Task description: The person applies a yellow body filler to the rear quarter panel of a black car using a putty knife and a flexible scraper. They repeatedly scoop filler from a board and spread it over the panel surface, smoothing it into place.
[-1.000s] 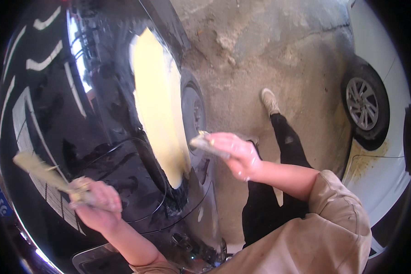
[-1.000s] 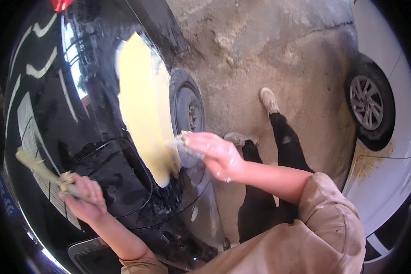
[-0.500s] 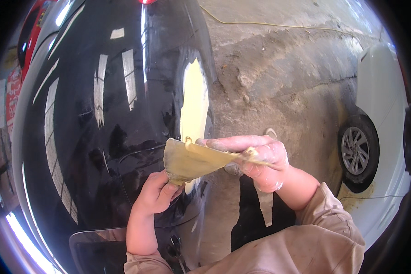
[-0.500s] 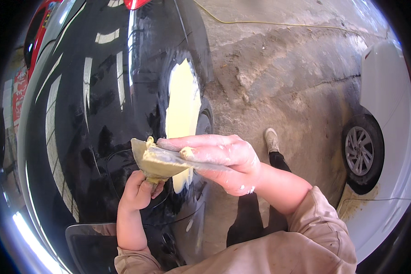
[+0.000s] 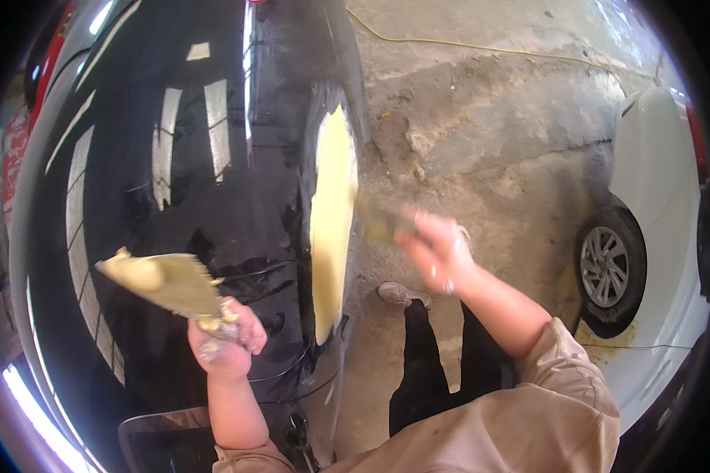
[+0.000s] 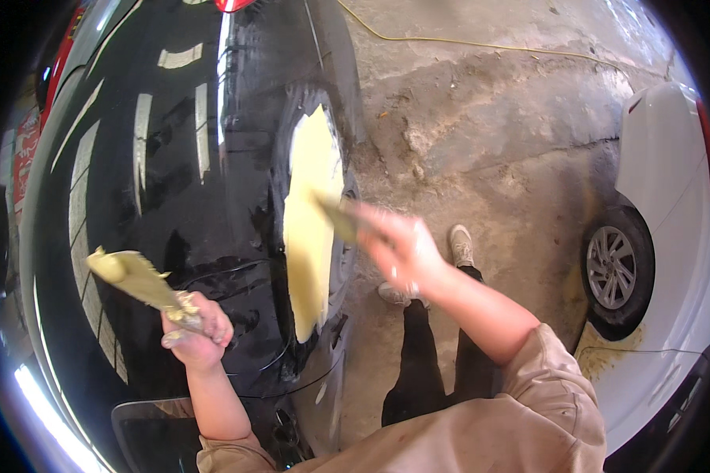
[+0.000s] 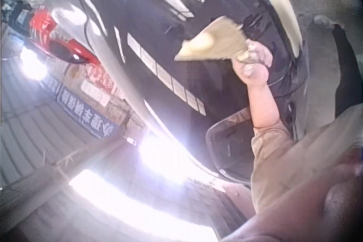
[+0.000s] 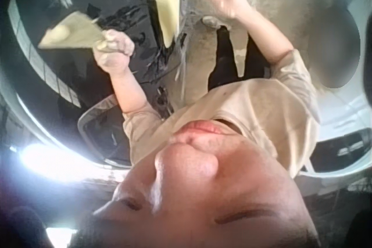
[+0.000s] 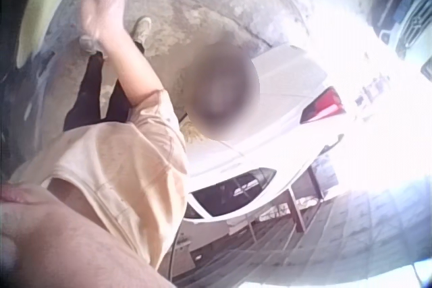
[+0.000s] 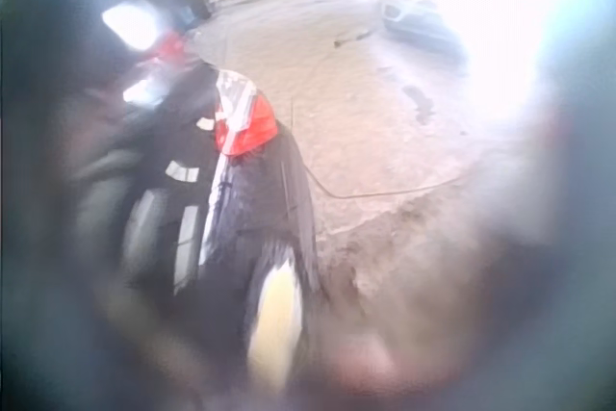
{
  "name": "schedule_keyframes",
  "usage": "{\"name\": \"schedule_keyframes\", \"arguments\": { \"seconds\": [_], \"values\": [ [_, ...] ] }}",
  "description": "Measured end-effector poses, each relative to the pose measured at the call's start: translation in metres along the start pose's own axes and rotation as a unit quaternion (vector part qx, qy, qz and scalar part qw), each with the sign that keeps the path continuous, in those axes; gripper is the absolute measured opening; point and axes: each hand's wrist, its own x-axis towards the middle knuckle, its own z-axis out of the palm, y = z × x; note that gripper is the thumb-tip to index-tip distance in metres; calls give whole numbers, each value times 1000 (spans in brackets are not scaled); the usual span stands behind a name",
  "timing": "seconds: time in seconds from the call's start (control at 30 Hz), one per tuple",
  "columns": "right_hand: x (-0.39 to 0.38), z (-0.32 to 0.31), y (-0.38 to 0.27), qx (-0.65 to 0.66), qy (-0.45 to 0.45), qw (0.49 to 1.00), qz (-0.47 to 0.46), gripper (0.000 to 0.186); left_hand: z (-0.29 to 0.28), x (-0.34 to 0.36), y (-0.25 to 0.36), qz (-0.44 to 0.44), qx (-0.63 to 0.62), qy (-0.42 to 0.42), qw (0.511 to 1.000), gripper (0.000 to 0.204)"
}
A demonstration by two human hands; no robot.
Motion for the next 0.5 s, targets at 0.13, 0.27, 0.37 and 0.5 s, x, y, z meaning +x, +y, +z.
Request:
{"name": "schedule_keyframes", "arguments": {
  "seconds": [0.13, 0.27, 0.37, 0.5],
  "values": [
    [62, 14, 53, 21, 141, 977, 157, 32, -7, 6, -6, 30, -68, 58, 996, 93],
    [118, 47, 94, -52, 189, 978, 68, 38, -17, 3, -11, 48, -83, 106, 990, 92],
    [132, 62, 107, -15, 195, 977, 79, 40, -21, 1, -13, 45, -80, 103, 990, 91],
    [133, 73, 108, 24, 178, 977, 112, 42, -22, 1, -14, 51, -73, 95, 992, 89]
  ]
}}
